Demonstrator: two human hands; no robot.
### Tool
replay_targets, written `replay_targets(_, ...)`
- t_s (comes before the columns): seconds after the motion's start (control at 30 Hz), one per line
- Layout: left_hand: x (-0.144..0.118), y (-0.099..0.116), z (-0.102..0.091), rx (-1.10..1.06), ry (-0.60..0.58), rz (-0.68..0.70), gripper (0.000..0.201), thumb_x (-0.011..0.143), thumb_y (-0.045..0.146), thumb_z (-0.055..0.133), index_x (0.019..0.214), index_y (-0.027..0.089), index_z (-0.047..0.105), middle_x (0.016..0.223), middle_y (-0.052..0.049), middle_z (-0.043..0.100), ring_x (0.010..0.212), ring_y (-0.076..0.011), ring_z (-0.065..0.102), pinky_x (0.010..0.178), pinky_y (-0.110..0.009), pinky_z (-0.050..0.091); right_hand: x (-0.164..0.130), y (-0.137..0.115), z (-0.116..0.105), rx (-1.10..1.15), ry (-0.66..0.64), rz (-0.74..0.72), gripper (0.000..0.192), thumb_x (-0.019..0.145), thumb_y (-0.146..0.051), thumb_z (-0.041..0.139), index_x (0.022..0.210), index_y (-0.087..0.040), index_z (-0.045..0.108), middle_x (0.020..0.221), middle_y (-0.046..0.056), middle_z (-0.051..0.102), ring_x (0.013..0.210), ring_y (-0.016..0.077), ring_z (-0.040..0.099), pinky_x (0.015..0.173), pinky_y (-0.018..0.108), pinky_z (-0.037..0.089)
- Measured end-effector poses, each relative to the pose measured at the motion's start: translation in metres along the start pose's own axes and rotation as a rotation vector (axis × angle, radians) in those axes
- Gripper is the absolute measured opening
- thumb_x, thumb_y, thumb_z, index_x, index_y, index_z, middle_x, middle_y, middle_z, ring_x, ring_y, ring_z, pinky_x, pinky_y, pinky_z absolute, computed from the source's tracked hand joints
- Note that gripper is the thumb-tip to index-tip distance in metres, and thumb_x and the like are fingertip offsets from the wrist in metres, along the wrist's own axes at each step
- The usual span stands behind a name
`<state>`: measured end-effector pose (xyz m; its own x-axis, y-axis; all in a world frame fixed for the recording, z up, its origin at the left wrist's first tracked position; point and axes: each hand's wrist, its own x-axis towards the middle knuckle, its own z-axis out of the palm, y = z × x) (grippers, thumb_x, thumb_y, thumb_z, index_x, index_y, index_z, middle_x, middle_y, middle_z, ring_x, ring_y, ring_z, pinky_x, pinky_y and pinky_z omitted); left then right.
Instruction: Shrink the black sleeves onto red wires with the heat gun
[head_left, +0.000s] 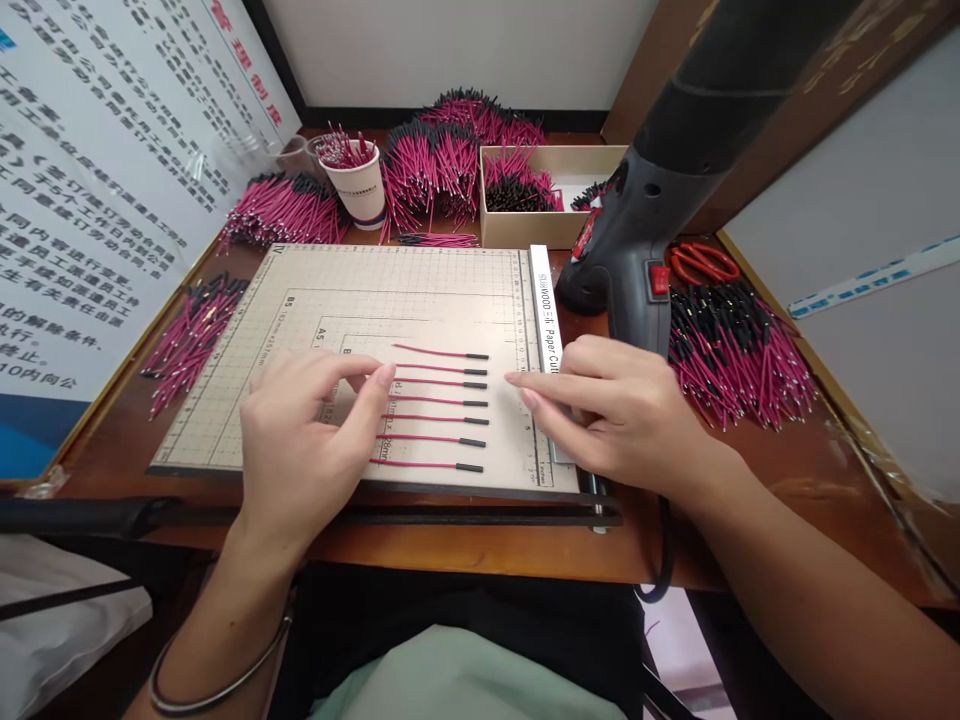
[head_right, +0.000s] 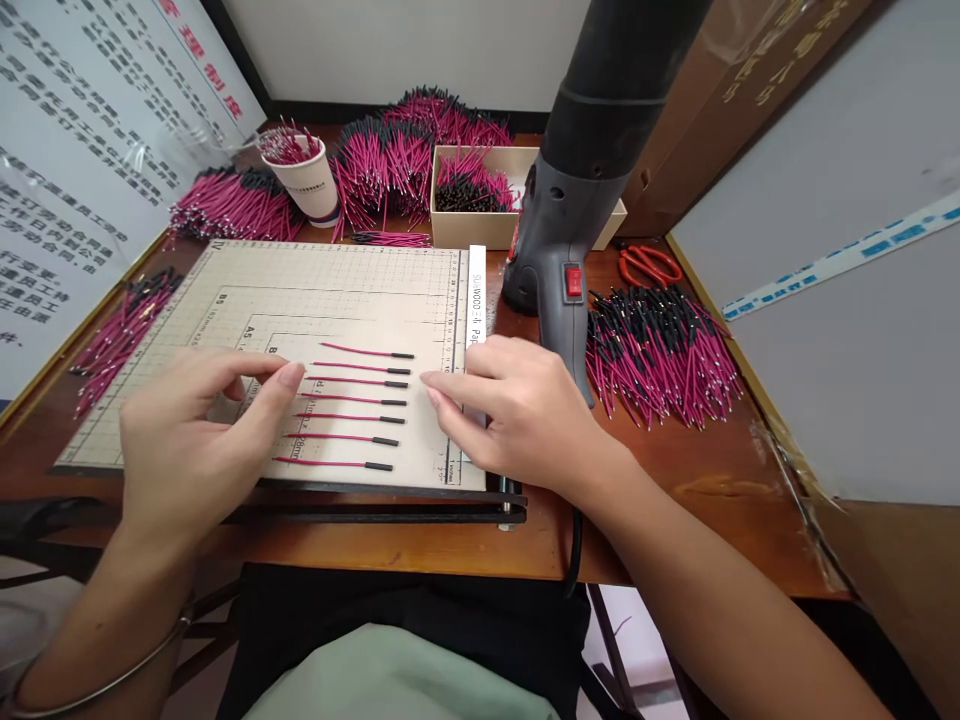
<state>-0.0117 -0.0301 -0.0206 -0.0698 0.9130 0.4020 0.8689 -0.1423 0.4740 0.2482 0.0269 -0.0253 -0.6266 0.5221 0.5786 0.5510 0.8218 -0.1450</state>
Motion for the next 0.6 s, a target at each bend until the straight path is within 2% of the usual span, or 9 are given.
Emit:
replay_targets(0.1,0.001,-0.001,0.0,-0.03,-0.012,-0.01,0.022,0.103,0.039,0.055,0.088,0.027,0.067,0.078,0.0,0.071,0.08,-0.021,0.063,0.08,-0.04,0.05,0.001,-0.001,-0.015,-0.235,0.154,0.147,0.022,0.099,-0.033,0.061,0.101,-0.023,0.081,0.072,0.006,0.064,0.072,0.0202,0.06,0.072,0.04,0.05)
replay_targets(0.17,0.001,-0.002,-0.001,-0.065,-0.01,-0.02,0.023,0.102,0.039,0.056,0.087,0.027,0.068,0.075,0.0,0.07,0.077,-0.0204,0.061,0.079,-0.04,0.05,0.0,-0.001,-0.025,-0.382,0.21,0.312,0.033,0.099,-0.039,0.063,0.119,-0.017,0.078,0.097,0.017,0.071,0.092,0.0286,0.067,0.086,0.048,0.054)
replay_targets(0.23,0.001,-0.002,-0.001,-0.102,0.003,-0.028,0.023,0.101,0.038,0.056,0.084,0.026,0.068,0.074,0.001,0.069,0.075,-0.0197,0.061,0.077,-0.039,0.05,-0.005,-0.002,-0.029,-0.435,0.164,0.457,0.053,0.098,-0.042,0.064,0.141,-0.011,0.065,0.129,0.027,0.066,0.114,0.0368,0.066,0.099,0.053,0.054)
replay_targets(0.3,0.001,-0.003,-0.001,-0.127,0.014,-0.031,0.023,0.1,0.037,0.057,0.083,0.026,0.068,0.073,0.001,0.069,0.074,-0.0193,0.06,0.077,-0.039,0.05,-0.014,-0.002,-0.027,-0.41,0.076,0.555,0.067,0.097,-0.039,0.064,0.157,-0.014,0.047,0.15,0.026,0.055,0.133,0.0425,0.059,0.104,0.058,0.053)
replay_targets(0.37,0.002,-0.004,-0.001,-0.134,0.009,-0.025,0.023,0.099,0.038,0.057,0.082,0.026,0.068,0.072,0.001,0.069,0.074,-0.0192,0.059,0.078,-0.039,0.049,-0.022,-0.002,-0.021,-0.378,0.018,0.602,0.069,0.097,-0.037,0.063,0.16,-0.017,0.043,0.152,0.024,0.056,0.133,0.0436,0.06,0.098,0.059,0.056)
replay_targets(0.47,0.002,-0.005,-0.001,-0.132,0.003,-0.015,0.025,0.099,0.039,0.057,0.082,0.025,0.069,0.072,0.001,0.068,0.073,-0.0192,0.058,0.077,-0.039,0.048,-0.031,0.001,-0.011,-0.363,-0.011,0.634,0.06,0.099,-0.033,0.058,0.156,-0.017,0.048,0.149,0.023,0.059,0.124,0.0419,0.066,0.085,0.054,0.059)
replay_targets(0.6,0.001,-0.007,0.0,-0.131,-0.02,-0.012,0.026,0.1,0.04,0.057,0.083,0.025,0.07,0.075,0.0,0.07,0.076,-0.0203,0.058,0.078,-0.041,0.046,-0.031,0.008,-0.003,-0.393,0.013,0.708,0.064,0.093,-0.034,0.062,0.153,-0.016,0.051,0.139,0.025,0.061,0.097,0.0381,0.071,0.067,0.049,0.055)
